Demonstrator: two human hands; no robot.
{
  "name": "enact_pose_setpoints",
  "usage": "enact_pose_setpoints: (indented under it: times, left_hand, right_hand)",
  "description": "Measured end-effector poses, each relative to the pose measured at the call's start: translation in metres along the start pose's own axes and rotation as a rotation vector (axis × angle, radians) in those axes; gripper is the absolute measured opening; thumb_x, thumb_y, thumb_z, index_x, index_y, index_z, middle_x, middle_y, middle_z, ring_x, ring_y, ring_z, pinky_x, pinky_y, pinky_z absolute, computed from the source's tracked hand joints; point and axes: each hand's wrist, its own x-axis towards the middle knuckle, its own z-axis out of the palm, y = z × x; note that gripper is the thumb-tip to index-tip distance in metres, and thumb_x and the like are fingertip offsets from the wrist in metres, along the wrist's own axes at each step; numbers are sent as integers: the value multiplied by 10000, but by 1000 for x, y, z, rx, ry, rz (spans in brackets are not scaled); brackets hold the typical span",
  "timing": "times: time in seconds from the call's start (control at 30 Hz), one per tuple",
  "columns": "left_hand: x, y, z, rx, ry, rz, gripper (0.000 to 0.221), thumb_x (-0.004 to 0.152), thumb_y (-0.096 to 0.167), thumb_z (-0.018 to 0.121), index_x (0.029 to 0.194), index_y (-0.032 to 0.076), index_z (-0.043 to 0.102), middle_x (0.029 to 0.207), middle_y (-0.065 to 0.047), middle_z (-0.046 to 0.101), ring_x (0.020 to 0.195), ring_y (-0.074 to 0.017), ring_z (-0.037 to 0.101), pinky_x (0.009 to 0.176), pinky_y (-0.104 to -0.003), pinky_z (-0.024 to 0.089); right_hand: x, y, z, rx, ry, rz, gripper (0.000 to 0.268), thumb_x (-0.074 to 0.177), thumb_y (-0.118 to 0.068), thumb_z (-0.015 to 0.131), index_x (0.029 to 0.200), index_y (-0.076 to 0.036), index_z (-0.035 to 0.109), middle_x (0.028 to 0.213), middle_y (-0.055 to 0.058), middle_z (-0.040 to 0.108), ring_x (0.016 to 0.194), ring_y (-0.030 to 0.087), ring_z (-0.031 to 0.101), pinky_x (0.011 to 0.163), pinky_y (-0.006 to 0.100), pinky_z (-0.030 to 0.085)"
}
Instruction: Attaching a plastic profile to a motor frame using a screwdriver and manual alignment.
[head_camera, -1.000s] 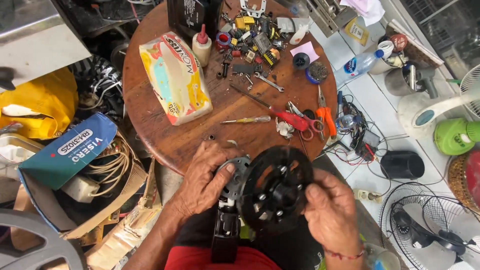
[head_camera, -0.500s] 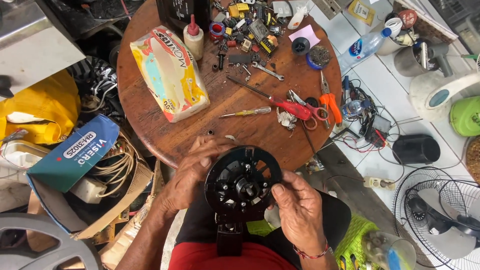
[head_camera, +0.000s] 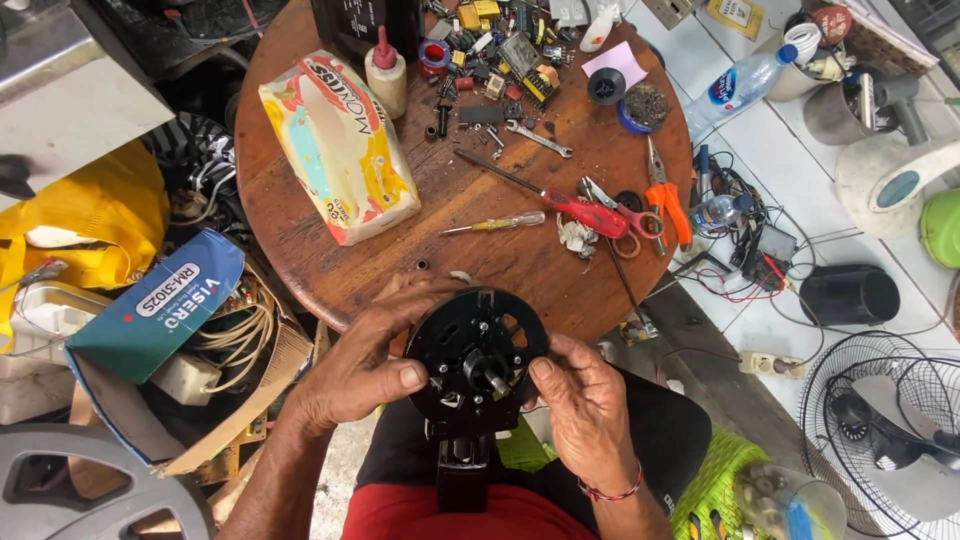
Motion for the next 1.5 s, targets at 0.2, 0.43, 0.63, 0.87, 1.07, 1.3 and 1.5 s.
enact_pose_setpoints:
  times: [0.2, 0.43, 0.63, 0.87, 1.07, 1.3, 1.5]
  left_hand:
    - [1, 1, -2, 44, -23, -13, 713, 918, 592, 487, 1359, 47, 619, 1454, -166, 601, 1396, -323, 497, 1155, -507, 292]
    - [8, 13, -4, 48, -70, -3, 729, 940, 581, 455, 1385, 20, 588, 1424, -166, 641, 1389, -344, 551, 1134, -505, 368]
    - [3, 6, -1, -31, -49, -50, 633, 910, 446, 558, 1348, -9, 597, 1410, -194, 621, 1356, -322, 564, 1143, -470, 392]
    - [5, 9, 1, -67, 31, -123, 464, 926, 335, 615, 1266, 25, 674, 1356, -158, 683, 1330, -295, 606, 1121, -451, 438]
    - [7, 9, 5, -78, 69, -162, 418, 927, 358, 634, 1185, 40, 719, 1282, -114, 734, 1187, -225, 686, 1013, -376, 519]
    - [6, 9, 8, -29, 81, -174, 361, 944, 264, 614, 1217, 50, 712, 1324, -114, 718, 1242, -241, 670, 1063, -386, 483]
    - [5, 5, 11, 10, 96, -216, 426, 930, 339, 594, 1224, 61, 725, 1383, -134, 700, 1273, -269, 671, 1034, -417, 535]
  right_hand:
    - [-2, -6, 4, -69, -43, -11, 442, 951, -197, 679, 1325, 35, 635, 1073, 154, 783, 745, 180, 724, 532, 306, 655]
    - [-3, -5, 0, -84, -58, -11, 440, 953, -193, 675, 1331, 26, 629, 1159, 169, 750, 854, 216, 735, 571, 303, 667]
    - [1, 11, -1, -37, 1, 1, 453, 938, -177, 698, 1325, 45, 622, 1049, 159, 744, 769, 208, 707, 553, 321, 640]
    - [6, 4, 8, -7, -39, 46, 441, 946, -167, 685, 1319, 65, 639, 947, 168, 762, 650, 205, 678, 549, 322, 602]
    - [4, -9, 16, -96, -41, 91, 441, 929, -191, 686, 1316, 20, 657, 1044, 163, 799, 785, 200, 753, 559, 311, 668]
    - [4, -11, 19, -96, -22, 105, 422, 925, -202, 689, 1272, 36, 666, 1013, 175, 803, 765, 203, 762, 554, 304, 666]
    - [18, -26, -1, -202, -87, -92, 557, 990, -436, 602, 1302, 23, 648, 861, 68, 697, 719, 155, 652, 670, 299, 596]
